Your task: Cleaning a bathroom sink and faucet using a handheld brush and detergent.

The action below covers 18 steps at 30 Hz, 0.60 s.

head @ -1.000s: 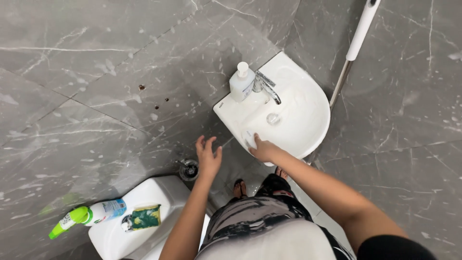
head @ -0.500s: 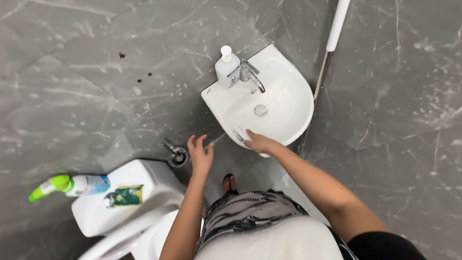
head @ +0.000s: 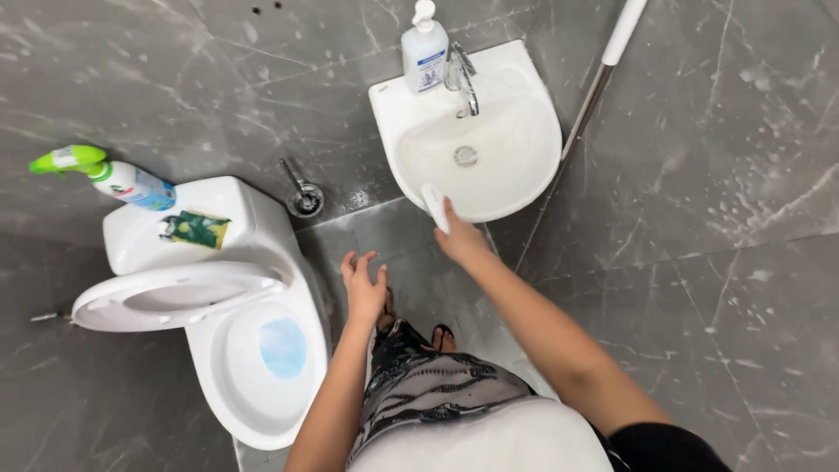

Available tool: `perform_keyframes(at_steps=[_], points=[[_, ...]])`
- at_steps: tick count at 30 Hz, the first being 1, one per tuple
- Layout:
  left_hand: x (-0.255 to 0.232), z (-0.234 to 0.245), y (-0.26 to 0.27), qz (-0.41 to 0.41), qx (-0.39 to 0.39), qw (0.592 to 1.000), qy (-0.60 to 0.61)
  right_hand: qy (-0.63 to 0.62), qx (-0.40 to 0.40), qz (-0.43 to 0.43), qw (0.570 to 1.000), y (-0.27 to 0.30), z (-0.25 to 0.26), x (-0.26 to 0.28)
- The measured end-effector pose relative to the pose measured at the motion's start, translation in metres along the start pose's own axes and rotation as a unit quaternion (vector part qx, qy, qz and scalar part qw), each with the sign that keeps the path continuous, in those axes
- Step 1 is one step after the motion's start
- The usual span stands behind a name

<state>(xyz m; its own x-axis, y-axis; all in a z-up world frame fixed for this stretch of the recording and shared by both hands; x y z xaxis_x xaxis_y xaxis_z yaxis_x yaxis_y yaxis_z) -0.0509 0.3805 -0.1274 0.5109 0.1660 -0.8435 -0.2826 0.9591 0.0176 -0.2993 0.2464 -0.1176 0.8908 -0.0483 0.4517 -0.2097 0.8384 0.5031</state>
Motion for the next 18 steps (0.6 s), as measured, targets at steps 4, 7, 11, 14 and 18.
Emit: perform_keyframes(at_steps=[4, 7, 11, 14, 18], points=[[0.001, 0.03, 0.019, 0.039, -0.008, 0.999, -0.011, 0.101, -0.01, -0.054, 0.993, 0.035, 0.043, -0.072], [0.013, 0.042, 0.025, 0.041, -0.039, 0.998, -0.019, 0.125, -0.09, -0.062, 0.986, 0.034, 0.058, -0.117], [0.016, 0.06, 0.035, 0.035, -0.052, 0.998, -0.021, 0.07, -0.095, -0.075, 0.99, 0.02, -0.002, -0.065], [0.032, 0.051, 0.035, 0.023, -0.045, 0.998, -0.041, 0.025, -0.054, -0.058, 0.997, 0.009, -0.038, 0.002], [0.002, 0.064, 0.034, 0.086, -0.006, 0.996, 0.016, 0.061, -0.135, 0.037, 0.988, 0.005, -0.02, 0.004]])
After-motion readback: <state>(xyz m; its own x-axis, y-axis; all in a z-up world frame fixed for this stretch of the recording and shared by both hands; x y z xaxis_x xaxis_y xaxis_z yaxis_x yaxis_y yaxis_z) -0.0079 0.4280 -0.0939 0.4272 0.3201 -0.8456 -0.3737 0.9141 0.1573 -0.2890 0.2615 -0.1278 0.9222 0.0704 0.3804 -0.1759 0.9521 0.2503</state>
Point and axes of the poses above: each hand's wrist, its own y-axis away from the middle knuckle, its own z-axis out of the back of the hand, x = y × z, the point moved 4 cm from there along -y, towards the middle knuckle, and after that the axes turned 8 degrees about x, right-handed, at the moved point
